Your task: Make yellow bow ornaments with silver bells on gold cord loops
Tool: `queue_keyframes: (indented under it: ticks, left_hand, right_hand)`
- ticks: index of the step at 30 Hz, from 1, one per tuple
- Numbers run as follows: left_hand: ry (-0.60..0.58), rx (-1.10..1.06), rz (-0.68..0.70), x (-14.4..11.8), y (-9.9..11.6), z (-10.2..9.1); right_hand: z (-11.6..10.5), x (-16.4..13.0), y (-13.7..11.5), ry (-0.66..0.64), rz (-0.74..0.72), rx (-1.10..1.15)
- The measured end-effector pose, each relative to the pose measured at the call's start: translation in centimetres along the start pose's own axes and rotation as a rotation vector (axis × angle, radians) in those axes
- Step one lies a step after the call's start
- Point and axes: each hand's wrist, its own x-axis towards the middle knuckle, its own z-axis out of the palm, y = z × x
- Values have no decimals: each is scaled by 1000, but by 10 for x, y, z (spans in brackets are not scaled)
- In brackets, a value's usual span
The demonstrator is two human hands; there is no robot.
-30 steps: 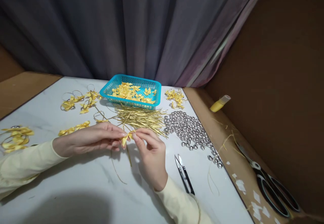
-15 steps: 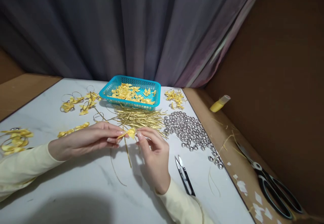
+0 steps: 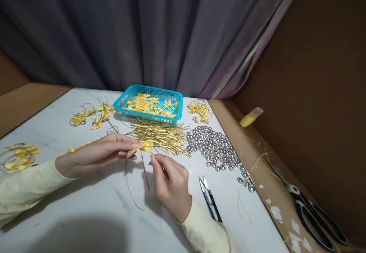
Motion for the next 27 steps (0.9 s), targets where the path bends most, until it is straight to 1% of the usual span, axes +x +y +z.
queue_keyframes:
  ticks: [10, 16, 22, 27]
  left_hand:
    - [-59, -56, 4, 3, -5, -4]
    - [-49, -49, -1, 2, -5, -4]
    - [-26, 109, 55, -1, -3, -1]
    - [-10, 255, 151, -1, -7, -1]
  right_hand:
    - [3, -3, 4, 4, -37, -24]
    - [3, -5, 5, -11, -74, -77]
    - [4, -7, 4, -43, -141, -139]
    - [6, -9, 4, -79, -165, -126]
